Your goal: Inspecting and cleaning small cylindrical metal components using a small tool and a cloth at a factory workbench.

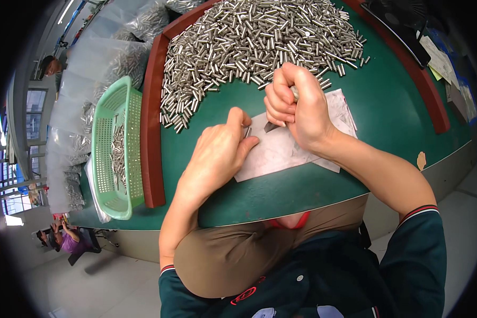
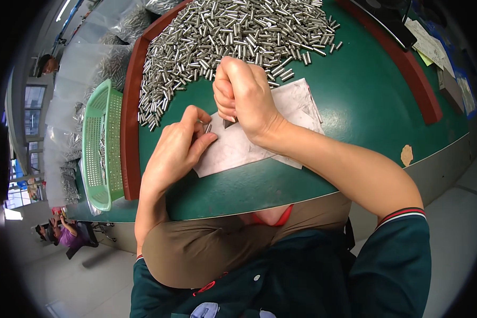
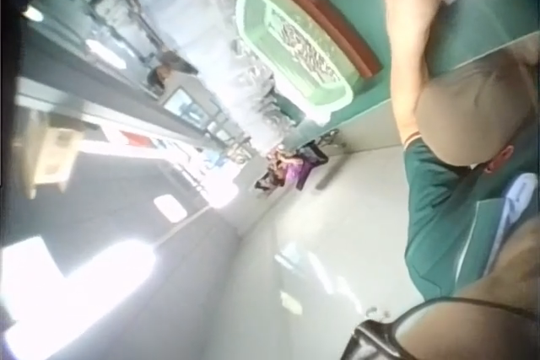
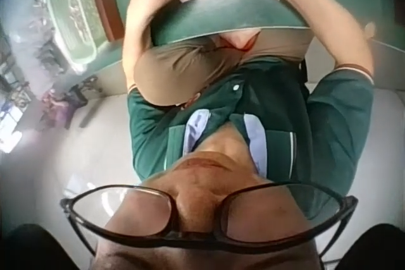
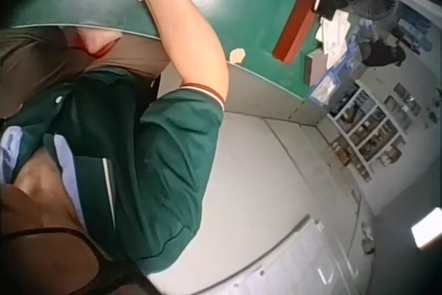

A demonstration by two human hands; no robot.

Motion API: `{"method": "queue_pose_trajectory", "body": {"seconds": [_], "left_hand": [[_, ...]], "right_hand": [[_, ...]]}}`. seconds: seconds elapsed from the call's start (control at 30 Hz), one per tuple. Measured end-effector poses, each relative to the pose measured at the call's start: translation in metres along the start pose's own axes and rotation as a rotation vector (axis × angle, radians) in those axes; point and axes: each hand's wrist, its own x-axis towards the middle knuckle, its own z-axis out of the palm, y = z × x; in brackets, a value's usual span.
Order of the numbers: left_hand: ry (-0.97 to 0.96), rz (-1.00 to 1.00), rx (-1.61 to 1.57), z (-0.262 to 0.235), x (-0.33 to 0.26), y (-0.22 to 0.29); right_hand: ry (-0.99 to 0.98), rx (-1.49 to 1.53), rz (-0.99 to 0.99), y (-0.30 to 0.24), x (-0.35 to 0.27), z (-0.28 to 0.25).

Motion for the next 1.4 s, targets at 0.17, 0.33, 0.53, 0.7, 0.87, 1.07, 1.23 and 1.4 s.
{"method": "queue_pose_trajectory", "body": {"seconds": [0.17,0.33,0.53,0.7,0.87,1.07,1.23,1.4], "left_hand": [[-0.027,-0.026,-0.038,-0.007,-0.002,0.001],[0.077,-0.069,-0.071,-0.001,-0.002,0.0],[0.16,-0.048,-0.13,0.008,0.0,0.002],[0.176,-0.087,-0.141,0.011,-0.001,0.004],[0.224,0.003,-0.087,0.011,0.0,0.005],[0.233,-0.006,-0.08,0.012,-0.001,0.004],[0.266,0.032,-0.076,0.012,-0.001,0.005],[0.27,0.008,-0.086,0.013,-0.001,0.006]], "right_hand": [[0.025,0.001,-0.002,0.001,-0.002,0.0],[0.006,0.105,-0.126,0.003,-0.002,0.003],[0.034,0.137,-0.12,0.007,0.0,0.002],[0.06,0.132,-0.118,0.008,-0.001,0.002],[0.086,0.163,-0.107,0.005,-0.002,0.002],[0.121,0.09,-0.081,0.006,-0.005,0.008],[0.118,0.091,-0.089,0.007,-0.006,0.007],[0.083,0.057,-0.118,0.009,-0.008,0.01]]}}
